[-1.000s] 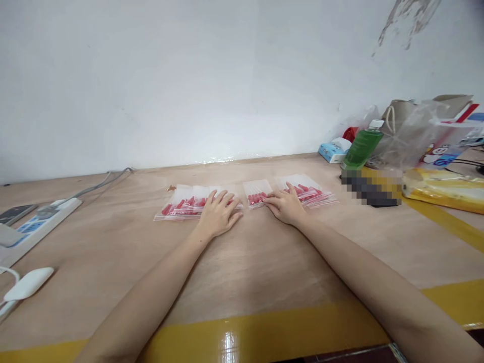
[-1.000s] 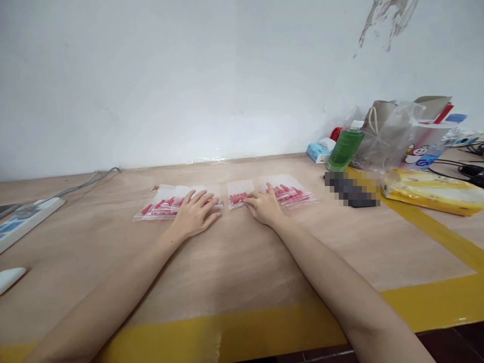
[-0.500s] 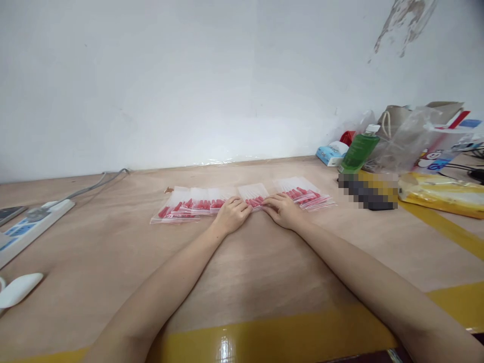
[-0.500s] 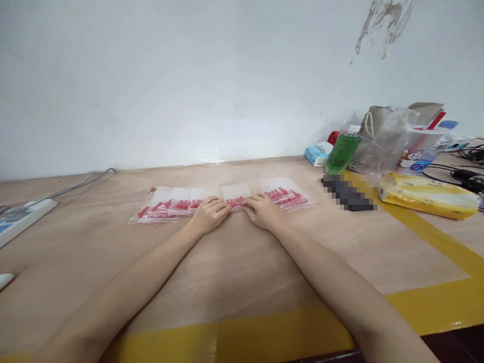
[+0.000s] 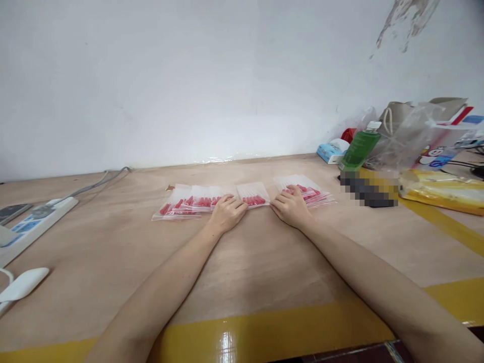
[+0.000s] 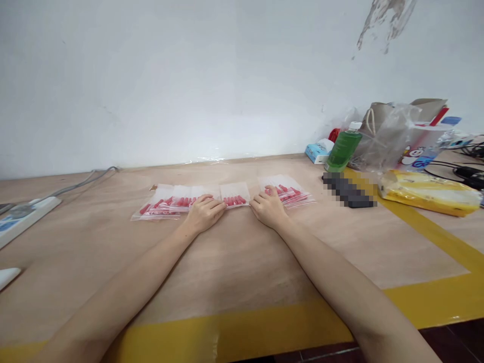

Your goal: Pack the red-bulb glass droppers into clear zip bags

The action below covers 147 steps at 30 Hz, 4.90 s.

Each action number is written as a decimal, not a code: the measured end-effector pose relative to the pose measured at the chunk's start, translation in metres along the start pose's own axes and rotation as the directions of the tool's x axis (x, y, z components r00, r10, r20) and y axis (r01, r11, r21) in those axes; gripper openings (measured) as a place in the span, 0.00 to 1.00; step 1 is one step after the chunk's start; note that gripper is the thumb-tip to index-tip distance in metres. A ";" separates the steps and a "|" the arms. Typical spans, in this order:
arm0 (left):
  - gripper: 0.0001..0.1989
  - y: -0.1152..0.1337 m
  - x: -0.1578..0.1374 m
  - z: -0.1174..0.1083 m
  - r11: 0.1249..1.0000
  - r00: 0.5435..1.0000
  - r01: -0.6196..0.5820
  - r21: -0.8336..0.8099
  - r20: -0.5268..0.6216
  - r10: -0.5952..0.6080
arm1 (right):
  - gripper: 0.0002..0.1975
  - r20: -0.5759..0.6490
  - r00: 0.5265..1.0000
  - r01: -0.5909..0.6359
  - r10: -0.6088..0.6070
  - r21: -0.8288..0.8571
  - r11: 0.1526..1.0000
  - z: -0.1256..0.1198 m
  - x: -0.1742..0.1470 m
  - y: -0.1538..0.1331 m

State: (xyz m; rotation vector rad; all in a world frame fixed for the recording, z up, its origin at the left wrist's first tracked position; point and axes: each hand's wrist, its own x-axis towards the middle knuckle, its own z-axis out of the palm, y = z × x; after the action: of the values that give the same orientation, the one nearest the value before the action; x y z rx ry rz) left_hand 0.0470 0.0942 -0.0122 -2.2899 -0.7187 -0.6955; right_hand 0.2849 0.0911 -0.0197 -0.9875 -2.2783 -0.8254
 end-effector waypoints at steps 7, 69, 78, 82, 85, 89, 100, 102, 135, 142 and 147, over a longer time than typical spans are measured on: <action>0.12 0.000 0.004 0.000 0.999 0.999 -0.028 0.031 0.032 0.027 | 0.17 0.011 0.999 0.042 -0.041 -0.075 0.996 -0.004 -0.001 0.003; 0.16 -0.003 0.020 0.007 0.993 0.955 -0.040 -0.114 0.286 0.071 | 0.16 0.070 0.957 -0.282 0.281 0.010 0.959 -0.011 -0.009 0.018; 0.17 -0.009 0.032 0.020 0.968 0.942 0.153 -0.200 0.325 -0.082 | 0.16 0.281 0.891 -0.354 0.357 -0.063 0.933 -0.008 -0.020 0.030; 0.21 -0.021 0.027 0.018 0.960 0.945 0.221 -0.174 0.282 -0.166 | 0.19 0.357 0.884 -0.311 0.301 -0.031 0.950 -0.012 -0.014 0.021; 0.20 -0.030 0.012 0.002 0.964 0.944 0.200 -0.173 0.297 -0.142 | 0.20 0.374 0.888 -0.293 0.266 0.015 0.956 -0.012 -0.007 0.008; 0.15 -0.030 -0.008 -0.026 0.975 0.933 0.150 -0.164 0.349 -0.085 | 0.20 0.374 0.896 -0.288 0.240 0.078 0.954 -0.010 0.004 -0.011; 0.20 -0.014 0.004 -0.020 0.983 0.880 0.150 -0.109 0.467 -0.083 | 0.25 0.401 0.896 -0.333 0.193 0.315 0.889 -0.009 -0.006 0.000; 0.20 -0.015 0.000 -0.026 0.976 0.873 0.187 -0.108 0.474 -0.115 | 0.24 0.386 0.906 -0.326 0.173 0.376 0.867 -0.004 -0.008 0.003; 0.11 0.008 0.011 0.018 0.997 0.988 -0.054 -0.060 0.143 0.062 | 0.13 0.182 0.983 -0.041 -0.006 0.252 0.967 -0.001 -0.014 0.025; 0.13 0.007 0.010 0.018 0.998 0.990 -0.036 -0.050 0.137 0.043 | 0.16 0.097 0.994 0.047 -0.051 0.044 0.998 -0.003 -0.014 0.024; 0.15 0.007 0.014 0.016 0.998 0.992 -0.031 -0.046 0.121 0.036 | 0.16 0.090 0.995 0.033 -0.037 0.047 0.998 -0.006 -0.011 0.021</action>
State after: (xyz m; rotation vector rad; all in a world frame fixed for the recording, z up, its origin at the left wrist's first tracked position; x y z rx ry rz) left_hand 0.0664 0.1049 -0.0167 -2.3957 -0.7252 -0.5652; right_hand 0.3093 0.0933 -0.0163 -0.9864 -2.3871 -0.7541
